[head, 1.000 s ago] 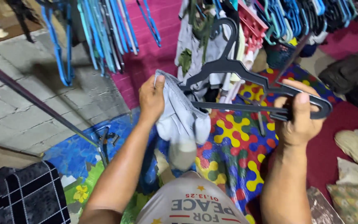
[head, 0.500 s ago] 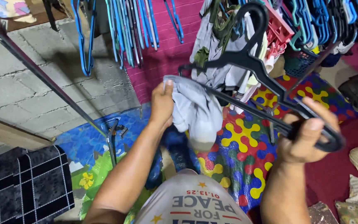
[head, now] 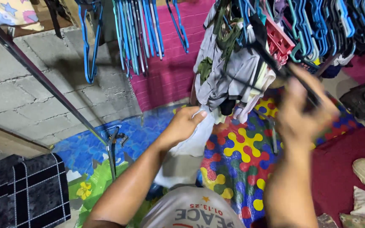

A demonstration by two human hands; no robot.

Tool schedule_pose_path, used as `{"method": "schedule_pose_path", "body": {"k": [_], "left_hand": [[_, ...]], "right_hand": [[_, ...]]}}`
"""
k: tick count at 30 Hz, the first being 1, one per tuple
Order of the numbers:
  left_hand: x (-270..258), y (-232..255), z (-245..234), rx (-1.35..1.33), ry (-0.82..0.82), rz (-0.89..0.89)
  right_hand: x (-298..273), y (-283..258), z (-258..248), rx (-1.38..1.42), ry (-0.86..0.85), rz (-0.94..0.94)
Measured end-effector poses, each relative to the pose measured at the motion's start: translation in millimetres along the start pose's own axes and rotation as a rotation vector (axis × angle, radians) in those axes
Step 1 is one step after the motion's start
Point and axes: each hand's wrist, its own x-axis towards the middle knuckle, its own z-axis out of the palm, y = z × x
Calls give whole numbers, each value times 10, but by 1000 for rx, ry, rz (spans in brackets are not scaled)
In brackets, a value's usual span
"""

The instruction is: Fold various pieces of clothing and arrange them into a pile on a bench.

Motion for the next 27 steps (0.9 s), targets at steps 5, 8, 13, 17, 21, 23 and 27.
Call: {"method": "schedule_pose_path", "body": {"k": [5, 8, 13, 17, 21, 23, 27], "left_hand": [[-88, 32, -78, -58, -11, 162], [-205, -23, -144, -6, -48, 127], [-331, -56, -302, -56, -74, 120], [-395, -23, -383, -74, -109, 154], [-418, -79, -392, -92, -150, 104], [-402, -129, -424, -82, -144, 156], [-341, 51, -545, 80, -156, 240]], "right_hand": [[790, 29, 1385, 224, 22, 130], [894, -21, 1841, 321, -16, -42], [817, -241, 1952, 282, -181, 23], [803, -180, 2070, 265, -85, 27], [726, -184, 2217, 316, -266, 50], [623, -390, 2083, 323, -267, -121], [86, -214, 1697, 402, -664, 311]]}}
